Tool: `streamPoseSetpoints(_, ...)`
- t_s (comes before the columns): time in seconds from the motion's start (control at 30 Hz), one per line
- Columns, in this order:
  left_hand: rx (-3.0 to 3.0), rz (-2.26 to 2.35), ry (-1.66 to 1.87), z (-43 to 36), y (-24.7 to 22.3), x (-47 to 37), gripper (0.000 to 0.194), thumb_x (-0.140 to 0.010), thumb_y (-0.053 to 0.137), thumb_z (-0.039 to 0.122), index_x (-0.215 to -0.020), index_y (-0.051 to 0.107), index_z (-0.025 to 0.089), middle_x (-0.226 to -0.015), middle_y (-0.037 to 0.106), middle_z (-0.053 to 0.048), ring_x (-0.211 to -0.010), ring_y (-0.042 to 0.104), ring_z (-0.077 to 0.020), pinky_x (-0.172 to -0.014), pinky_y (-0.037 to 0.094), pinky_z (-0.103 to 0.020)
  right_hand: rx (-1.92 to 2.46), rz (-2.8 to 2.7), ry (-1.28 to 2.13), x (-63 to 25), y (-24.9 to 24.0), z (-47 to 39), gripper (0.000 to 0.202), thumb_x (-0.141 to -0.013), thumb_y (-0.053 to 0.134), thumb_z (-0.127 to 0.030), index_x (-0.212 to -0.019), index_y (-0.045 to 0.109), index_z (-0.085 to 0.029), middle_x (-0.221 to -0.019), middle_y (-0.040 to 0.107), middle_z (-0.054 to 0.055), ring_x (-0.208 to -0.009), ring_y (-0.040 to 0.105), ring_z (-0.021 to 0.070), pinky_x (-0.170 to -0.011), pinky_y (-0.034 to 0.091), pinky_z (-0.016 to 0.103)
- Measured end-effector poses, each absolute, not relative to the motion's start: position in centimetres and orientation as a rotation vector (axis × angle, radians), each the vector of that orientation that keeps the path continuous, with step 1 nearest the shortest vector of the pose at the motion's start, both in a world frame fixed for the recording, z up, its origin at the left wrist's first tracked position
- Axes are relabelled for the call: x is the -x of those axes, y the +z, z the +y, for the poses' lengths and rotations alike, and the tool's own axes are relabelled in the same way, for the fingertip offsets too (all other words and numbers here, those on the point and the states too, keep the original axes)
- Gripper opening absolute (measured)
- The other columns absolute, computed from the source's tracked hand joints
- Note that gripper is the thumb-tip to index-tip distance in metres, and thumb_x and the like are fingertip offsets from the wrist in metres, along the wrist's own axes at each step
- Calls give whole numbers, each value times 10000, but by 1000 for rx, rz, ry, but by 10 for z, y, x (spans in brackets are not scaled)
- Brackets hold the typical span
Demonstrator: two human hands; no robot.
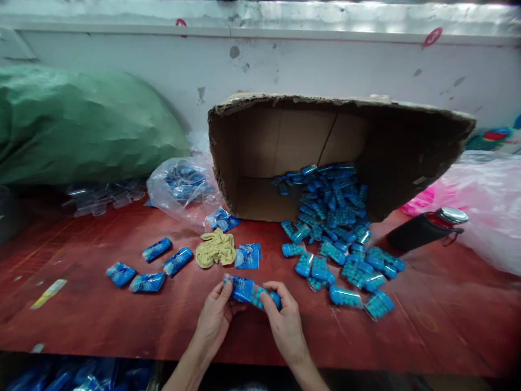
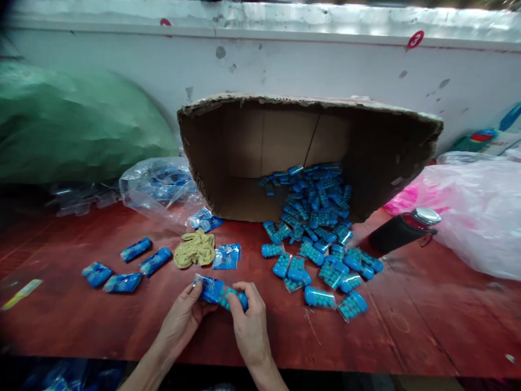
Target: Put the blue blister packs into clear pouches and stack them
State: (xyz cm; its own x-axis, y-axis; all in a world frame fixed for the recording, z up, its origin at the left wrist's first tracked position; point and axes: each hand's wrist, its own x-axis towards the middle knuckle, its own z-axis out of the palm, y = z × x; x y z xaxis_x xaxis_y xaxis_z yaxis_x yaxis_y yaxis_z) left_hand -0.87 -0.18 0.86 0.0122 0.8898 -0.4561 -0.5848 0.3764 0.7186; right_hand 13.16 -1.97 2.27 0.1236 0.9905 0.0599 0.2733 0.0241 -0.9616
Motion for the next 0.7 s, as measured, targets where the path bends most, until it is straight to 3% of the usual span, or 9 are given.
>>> streamPoseSetpoints(0.33, -147, 1002, 1116, -5, 9, -9, 174, -654, 667, 264, -744, 568, 153, -674, 649, -4, -585, 601, -114, -559, 497, -237, 1345, -1592, 722, -122, 8, -22, 166, -813, 500, -219, -955, 585, -198, -851, 558, 47, -773, 564, 170, -698, 469, 258)
streamPoseSetpoints(0.5, -174, 1012, 1064, -1, 10, 1, 112, -689, 633, 185, -777, 608, 120, -684, 663, -35, -596, 613, -118, -530, 490, -208, 1073, -1666, 1095, -130, 27, -25, 331, -819, 461, -141, -1125, 526, -248, -1044, 545, 50, -979, 525, 171, -873, 425, 282)
streamPoseSetpoints(0.7, -224, 782, 1000, -1, 15, 10, 201, -742, 560, 136, -934, 621, 126, -880, 687, -83, -861, 626, -188, -765, 487, -293, 1065, -1330, 1329, -137, 14, -18, 511, -673, 607, -91, -1136, 515, -287, -1072, 519, 19, -957, 533, 177, -849, 438, 300)
